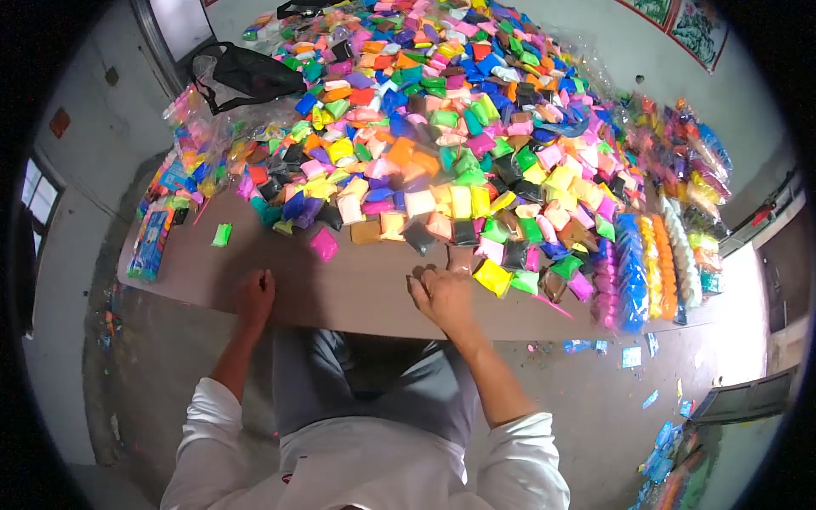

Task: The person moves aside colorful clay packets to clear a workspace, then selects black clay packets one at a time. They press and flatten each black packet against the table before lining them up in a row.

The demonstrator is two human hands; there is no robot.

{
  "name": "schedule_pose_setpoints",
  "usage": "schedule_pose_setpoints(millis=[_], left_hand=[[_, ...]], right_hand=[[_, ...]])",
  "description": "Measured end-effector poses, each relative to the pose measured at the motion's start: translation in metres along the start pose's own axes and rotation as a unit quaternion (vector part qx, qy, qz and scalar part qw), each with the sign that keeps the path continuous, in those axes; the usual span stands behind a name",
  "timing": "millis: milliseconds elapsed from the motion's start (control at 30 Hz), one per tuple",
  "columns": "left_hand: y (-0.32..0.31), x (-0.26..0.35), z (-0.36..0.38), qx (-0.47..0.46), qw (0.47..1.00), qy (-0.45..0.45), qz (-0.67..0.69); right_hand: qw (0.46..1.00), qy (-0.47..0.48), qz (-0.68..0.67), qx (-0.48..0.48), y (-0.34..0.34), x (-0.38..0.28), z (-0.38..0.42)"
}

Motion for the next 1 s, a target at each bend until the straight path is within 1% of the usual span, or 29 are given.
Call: schedule_pose_setpoints(millis=[100, 167, 200, 267, 300, 367, 400, 500, 567, 600, 700, 733, 767, 800, 900, 967, 1000], left_hand=[[-0.003, -0.001, 0.002, 0.018, 1.000, -0.004, 0.002], [-0.009, -0.005, 0.000, 0.035, 0.998, -0.044, -0.042], [-0.010, -0.006, -0.001, 0.036, 0.998, -0.045, -0.037], [-0.015, -0.010, -0.002, -0.018, 0.997, -0.051, -0.058], [-0.009, -0.006, -0.002, -0.024, 0.997, -0.054, -0.054], [0.006, 0.007, -0.014, -0.078, 0.996, -0.030, -0.023], [0.005, 0.006, -0.017, -0.084, 0.996, -0.034, -0.019], [0.001, 0.000, -0.021, -0.118, 0.991, -0.063, -0.006], [0.000, -0.001, -0.021, -0.094, 0.992, -0.085, -0.019], [0.002, 0.000, -0.022, -0.098, 0.991, -0.091, -0.018], [0.006, 0.004, -0.021, -0.096, 0.989, -0.110, 0.015], [0.005, 0.003, -0.020, -0.079, 0.990, -0.111, 0.031], [0.003, 0.001, -0.018, -0.062, 0.991, -0.112, 0.047], [0.000, -0.001, -0.017, -0.069, 0.990, -0.116, 0.046], [-0.011, -0.013, -0.014, -0.063, 0.990, -0.124, 0.017], [-0.023, -0.019, -0.011, -0.086, 0.993, -0.082, -0.003], [-0.020, -0.014, -0.010, -0.091, 0.992, -0.083, -0.004]], right_hand=[[0.999, 0.007, 0.033, 0.004, -0.001, -0.006, 0.002], [0.997, 0.010, 0.069, 0.015, -0.004, -0.008, 0.001], [0.997, 0.010, 0.075, 0.015, -0.004, -0.008, 0.001], [0.994, -0.029, 0.106, -0.019, -0.007, -0.008, 0.003], [0.991, -0.031, 0.127, -0.025, -0.004, -0.015, 0.000], [0.990, -0.026, 0.139, -0.012, -0.012, -0.006, 0.003], [0.989, -0.018, 0.146, 0.000, -0.013, -0.007, 0.004], [0.988, -0.033, 0.152, -0.009, -0.014, -0.007, 0.004], [0.987, -0.041, 0.158, -0.009, -0.014, -0.009, 0.003], [0.986, -0.029, 0.167, -0.005, -0.014, -0.010, 0.003], [0.983, -0.018, 0.180, 0.001, -0.013, -0.010, 0.003], [0.983, -0.011, 0.182, 0.000, -0.013, -0.010, 0.005], [0.983, -0.018, 0.182, 0.000, -0.013, -0.009, 0.006], [0.984, -0.030, 0.177, -0.003, -0.013, -0.010, 0.007], [0.986, -0.050, 0.157, -0.019, -0.012, -0.018, 0.014], [0.989, -0.055, 0.131, -0.033, -0.013, -0.017, 0.021], [0.989, -0.059, 0.130, -0.036, -0.009, -0.018, 0.026]])
Point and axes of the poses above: each hand's wrist, its own z-axis away from the middle knuckle, its own y-axis out of the back of the hand, x = y × z, the point moved 1 cm from there along -z, towards the middle knuckle, and after that the axes turned 1 degree about x, right-handed, at the moved point
